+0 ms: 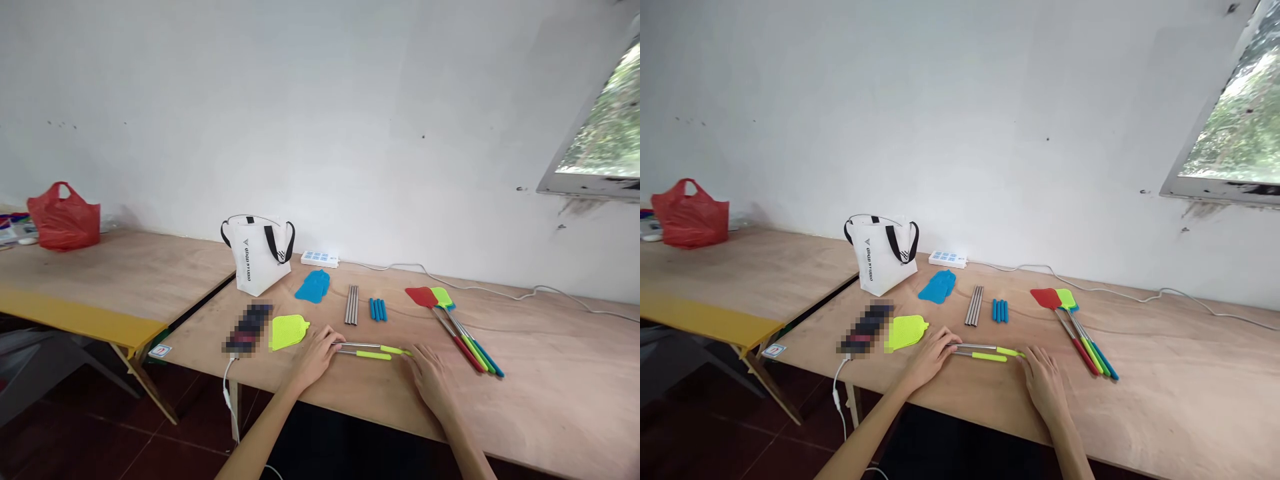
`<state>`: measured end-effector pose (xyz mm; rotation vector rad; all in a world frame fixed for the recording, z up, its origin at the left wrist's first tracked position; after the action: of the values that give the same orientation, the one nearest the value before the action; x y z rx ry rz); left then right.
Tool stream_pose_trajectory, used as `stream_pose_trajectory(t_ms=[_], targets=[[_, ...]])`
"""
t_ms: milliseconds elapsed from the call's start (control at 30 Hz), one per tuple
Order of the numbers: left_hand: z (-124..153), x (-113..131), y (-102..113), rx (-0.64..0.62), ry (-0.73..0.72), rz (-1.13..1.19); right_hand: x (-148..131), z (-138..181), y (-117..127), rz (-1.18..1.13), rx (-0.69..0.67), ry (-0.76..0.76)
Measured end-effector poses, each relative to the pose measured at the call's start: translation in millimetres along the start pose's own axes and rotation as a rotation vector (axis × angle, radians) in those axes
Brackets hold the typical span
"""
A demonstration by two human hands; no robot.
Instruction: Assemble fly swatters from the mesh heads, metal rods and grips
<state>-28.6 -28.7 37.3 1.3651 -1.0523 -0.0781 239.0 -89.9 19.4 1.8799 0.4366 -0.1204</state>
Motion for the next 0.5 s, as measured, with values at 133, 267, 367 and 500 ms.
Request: stream_pose_trajectory(t_ms=[133,267,367,500], targets=[[1.0,6.3,2.5,-0.005,-0.029,0.021,-1.1,0.0,0.9,-0.018,0.004,0.000],[1.8,10.1,0.5,-0.037,-0.044,0.010,-1.4,-0.6,2.8,-0.032,0.000,-0.026],[2.1,10.1,-3.5,-0.058,-0.058,-0.039,-1.3,-1.4,4.0,-0.089,-0.017,-0.036],[2.8,9.1,-3.5,-0.040,-0.061,-0.040,3.3,-2.7,4.9,-0.230,-0.035,-0.057]])
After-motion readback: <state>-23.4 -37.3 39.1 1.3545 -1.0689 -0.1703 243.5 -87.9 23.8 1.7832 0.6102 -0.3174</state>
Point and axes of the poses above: each hand's wrist, its own z-axis away from the middle knuckle, its own y-axis out of the back of the hand, x = y × z, the point moved 8 cm from there along -z, towards the middle knuckle, and after that the axes turned 13 degrees about -x, right-handed, at the moved point
